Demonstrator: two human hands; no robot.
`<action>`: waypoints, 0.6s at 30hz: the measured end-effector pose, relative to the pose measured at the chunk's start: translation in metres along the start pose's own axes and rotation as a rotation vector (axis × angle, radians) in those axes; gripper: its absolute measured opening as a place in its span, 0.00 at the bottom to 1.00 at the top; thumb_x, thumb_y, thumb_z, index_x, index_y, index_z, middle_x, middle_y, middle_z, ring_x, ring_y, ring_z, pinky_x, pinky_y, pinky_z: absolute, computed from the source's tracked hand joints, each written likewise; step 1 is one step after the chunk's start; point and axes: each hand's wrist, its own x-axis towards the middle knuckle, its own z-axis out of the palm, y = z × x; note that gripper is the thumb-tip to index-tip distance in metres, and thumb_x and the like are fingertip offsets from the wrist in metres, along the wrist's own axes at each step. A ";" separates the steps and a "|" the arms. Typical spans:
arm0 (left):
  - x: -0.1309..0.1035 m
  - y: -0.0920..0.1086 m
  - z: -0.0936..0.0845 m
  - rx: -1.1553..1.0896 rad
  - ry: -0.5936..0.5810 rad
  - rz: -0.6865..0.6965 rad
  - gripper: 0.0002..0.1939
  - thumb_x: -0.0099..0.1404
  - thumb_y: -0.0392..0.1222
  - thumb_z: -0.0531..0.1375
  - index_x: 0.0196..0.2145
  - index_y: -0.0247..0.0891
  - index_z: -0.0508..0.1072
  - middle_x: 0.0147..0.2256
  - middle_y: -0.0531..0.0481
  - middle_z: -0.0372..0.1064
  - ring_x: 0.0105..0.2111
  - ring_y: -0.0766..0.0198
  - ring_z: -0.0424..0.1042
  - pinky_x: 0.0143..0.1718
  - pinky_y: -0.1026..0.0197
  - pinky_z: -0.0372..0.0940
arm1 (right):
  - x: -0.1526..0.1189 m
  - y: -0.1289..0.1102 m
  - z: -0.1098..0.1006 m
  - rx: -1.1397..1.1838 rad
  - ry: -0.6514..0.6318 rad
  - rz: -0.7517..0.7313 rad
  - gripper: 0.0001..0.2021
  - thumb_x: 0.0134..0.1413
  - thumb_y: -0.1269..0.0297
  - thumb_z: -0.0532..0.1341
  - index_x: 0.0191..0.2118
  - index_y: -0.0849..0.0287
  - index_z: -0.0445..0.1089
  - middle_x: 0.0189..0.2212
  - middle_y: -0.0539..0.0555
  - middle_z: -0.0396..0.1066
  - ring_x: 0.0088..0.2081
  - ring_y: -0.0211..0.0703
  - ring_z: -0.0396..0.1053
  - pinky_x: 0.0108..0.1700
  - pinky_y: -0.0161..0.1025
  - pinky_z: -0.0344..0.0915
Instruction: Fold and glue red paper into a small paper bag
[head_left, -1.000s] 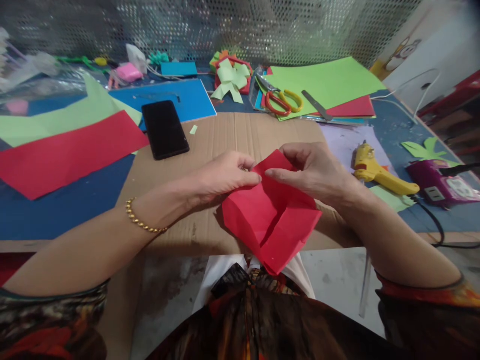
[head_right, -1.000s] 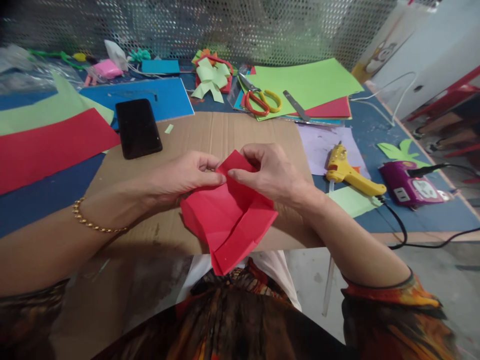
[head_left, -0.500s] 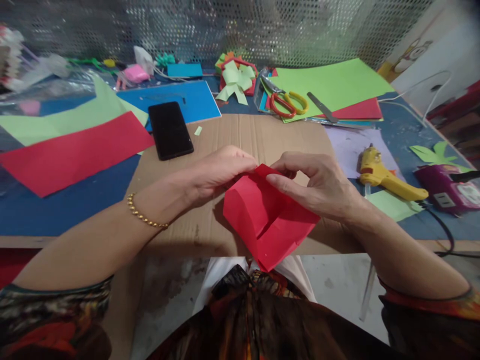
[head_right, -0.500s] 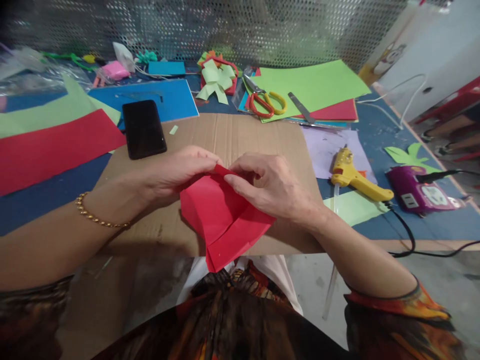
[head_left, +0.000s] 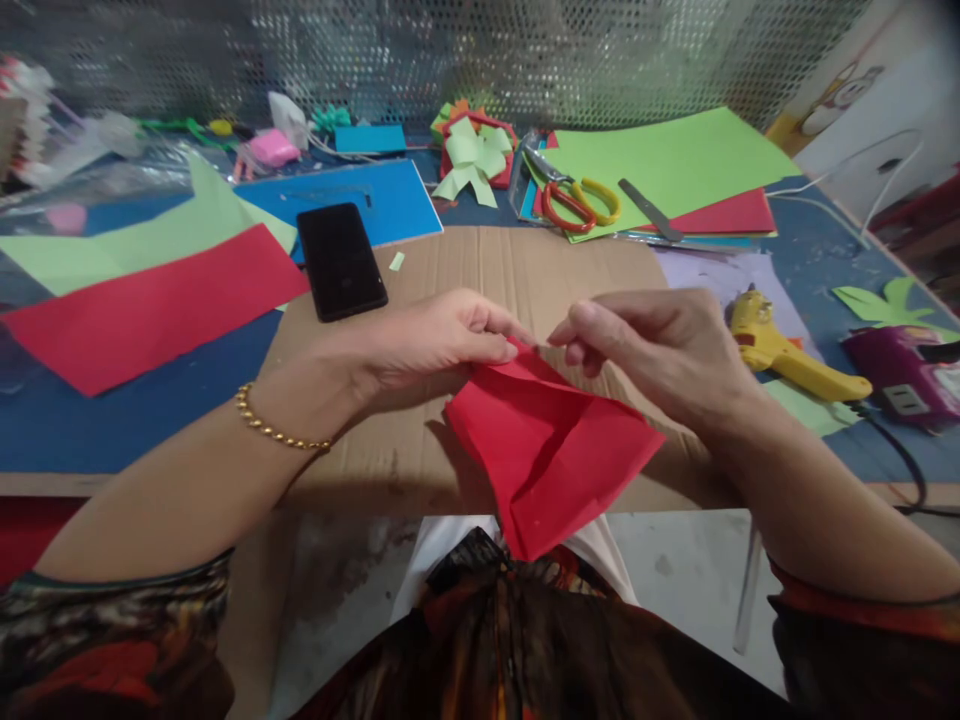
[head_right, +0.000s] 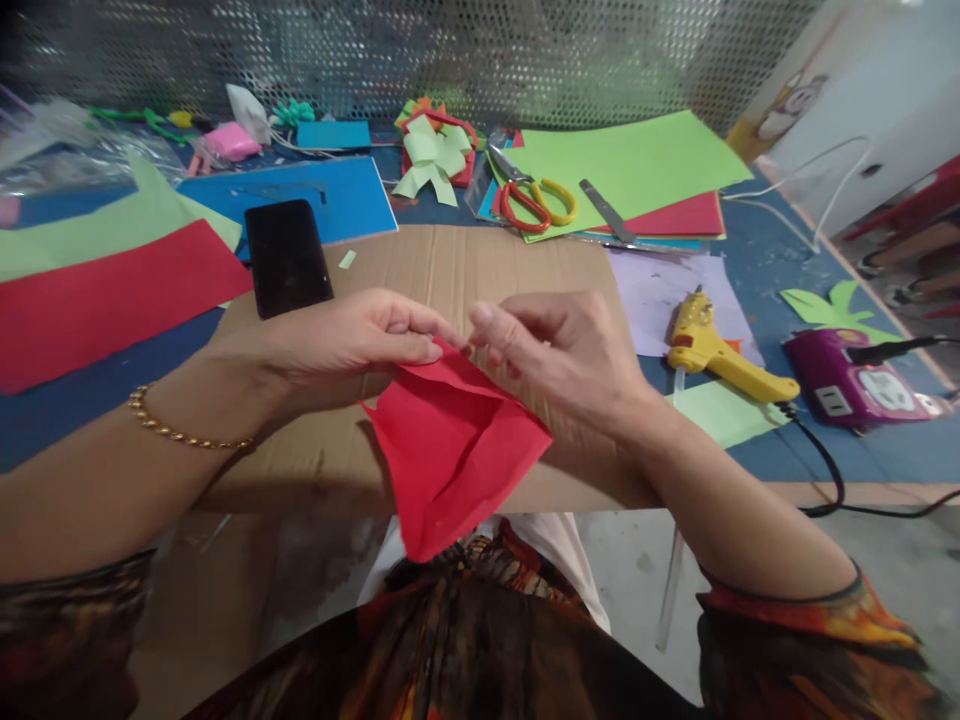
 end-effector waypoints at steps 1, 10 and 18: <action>-0.002 0.002 0.001 -0.003 0.009 0.015 0.09 0.64 0.26 0.65 0.40 0.33 0.82 0.33 0.47 0.81 0.28 0.68 0.78 0.32 0.70 0.68 | 0.002 0.003 0.000 -0.005 0.040 0.035 0.31 0.67 0.32 0.60 0.31 0.58 0.79 0.23 0.53 0.72 0.26 0.39 0.65 0.29 0.39 0.58; -0.007 -0.001 0.005 -0.014 -0.053 0.085 0.06 0.71 0.33 0.64 0.42 0.39 0.82 0.35 0.49 0.80 0.42 0.62 0.83 0.41 0.68 0.72 | 0.005 -0.006 0.010 -0.014 -0.151 0.017 0.14 0.64 0.53 0.66 0.30 0.55 0.76 0.26 0.51 0.76 0.28 0.40 0.66 0.31 0.38 0.60; -0.002 0.000 -0.004 0.384 0.065 0.117 0.12 0.64 0.30 0.67 0.23 0.36 0.74 0.20 0.54 0.65 0.18 0.74 0.61 0.20 0.70 0.50 | 0.003 -0.002 0.011 -0.128 -0.102 -0.004 0.15 0.67 0.53 0.64 0.30 0.55 0.75 0.26 0.52 0.75 0.28 0.40 0.68 0.32 0.39 0.58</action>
